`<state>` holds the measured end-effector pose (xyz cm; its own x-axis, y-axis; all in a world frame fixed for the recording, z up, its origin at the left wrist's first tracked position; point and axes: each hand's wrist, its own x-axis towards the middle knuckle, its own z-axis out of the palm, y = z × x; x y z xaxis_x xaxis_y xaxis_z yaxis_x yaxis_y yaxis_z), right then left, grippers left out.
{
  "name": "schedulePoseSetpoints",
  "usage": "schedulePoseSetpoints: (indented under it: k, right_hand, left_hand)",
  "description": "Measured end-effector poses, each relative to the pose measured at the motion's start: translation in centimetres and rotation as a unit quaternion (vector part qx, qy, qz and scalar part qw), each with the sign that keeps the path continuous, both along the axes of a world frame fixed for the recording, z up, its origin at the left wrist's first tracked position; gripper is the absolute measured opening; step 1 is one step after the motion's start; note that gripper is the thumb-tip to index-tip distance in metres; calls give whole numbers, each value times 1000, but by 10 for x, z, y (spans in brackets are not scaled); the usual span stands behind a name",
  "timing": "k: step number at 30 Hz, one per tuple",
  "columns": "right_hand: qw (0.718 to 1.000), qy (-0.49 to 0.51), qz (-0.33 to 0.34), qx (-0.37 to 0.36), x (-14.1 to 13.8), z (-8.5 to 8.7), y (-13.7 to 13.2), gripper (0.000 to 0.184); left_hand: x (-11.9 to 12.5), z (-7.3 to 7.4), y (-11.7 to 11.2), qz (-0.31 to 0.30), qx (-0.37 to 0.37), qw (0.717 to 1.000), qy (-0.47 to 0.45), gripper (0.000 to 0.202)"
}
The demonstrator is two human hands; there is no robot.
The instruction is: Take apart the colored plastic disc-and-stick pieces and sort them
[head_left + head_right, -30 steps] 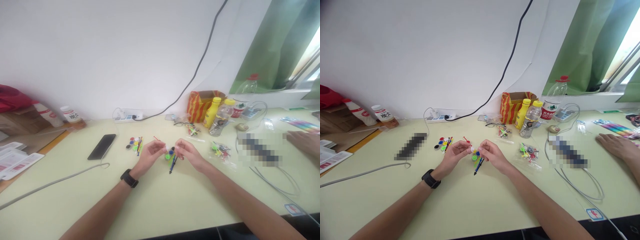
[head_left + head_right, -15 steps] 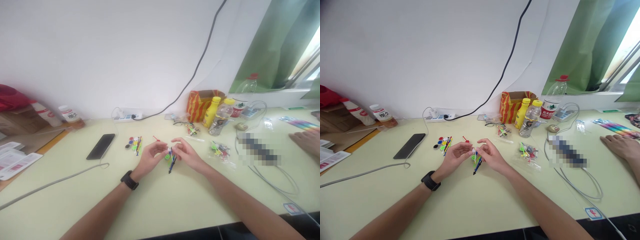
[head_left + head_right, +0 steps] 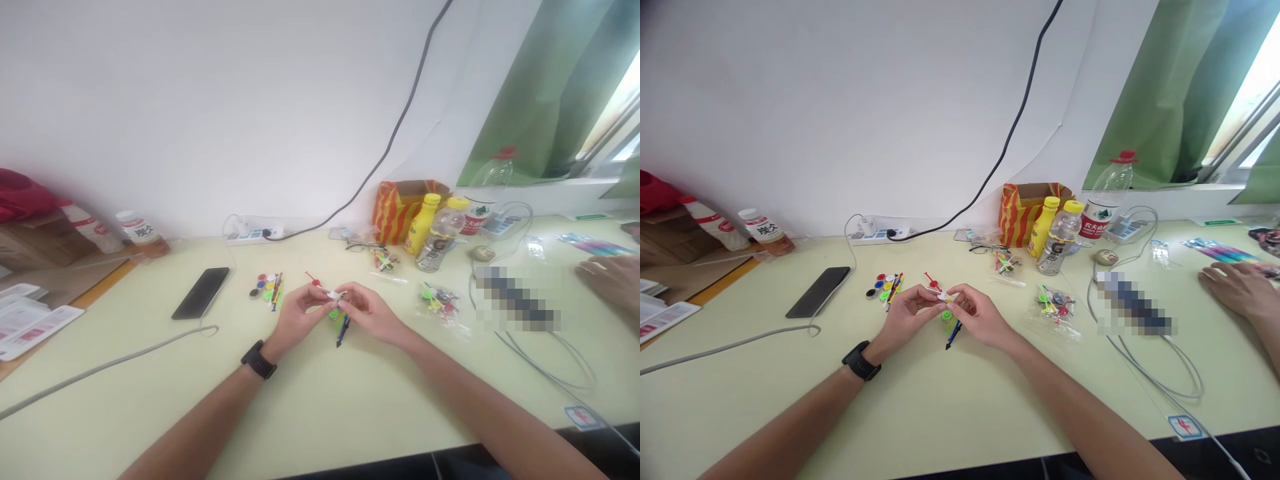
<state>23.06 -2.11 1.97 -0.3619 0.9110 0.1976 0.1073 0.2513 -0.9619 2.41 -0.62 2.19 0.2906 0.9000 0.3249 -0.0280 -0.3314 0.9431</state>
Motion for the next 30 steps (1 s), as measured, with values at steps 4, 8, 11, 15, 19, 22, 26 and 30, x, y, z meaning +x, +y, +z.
schedulePoseSetpoints:
  k: [4, 8, 11, 15, 19, 22, 26, 30]
  right_hand:
    - [997, -43, -29, 51, 0, -4, 2, 35]
    - [994, -58, -47, 75, 2, -6, 8, 32]
    - [991, -72, -81, 82, 6, -10, 18, 31]
    - [981, -84, -147, 98, 13, -20, 35, 28]
    - [970, -92, -194, 116, 15, -31, 47, 23]
    - [972, -97, -193, 89, 14, -38, 51, 22]
    - [974, -98, -194, 62, 13, -46, 55, 26]
    - [974, -100, -199, 36, 11, -50, 57, 32]
  left_hand:
    - [1, 2, -2, -13, -2, 1000, -12, 24]
    - [1, 2, -2, 4, 30, 999, 22, 20]
    - [0, 3, -2, 89, 116, 985, 91, 23]
    - [-1, 17, -7, 136, 228, 946, 188, 14]
    - [-13, 54, -33, 38, 174, 939, 295, 8]
    - [-53, 78, -70, -97, 75, 917, 379, 7]
    - [-157, 79, -102, -231, -28, 902, 364, 11]
    - [-254, 62, -76, 145, -72, 904, 395, 41]
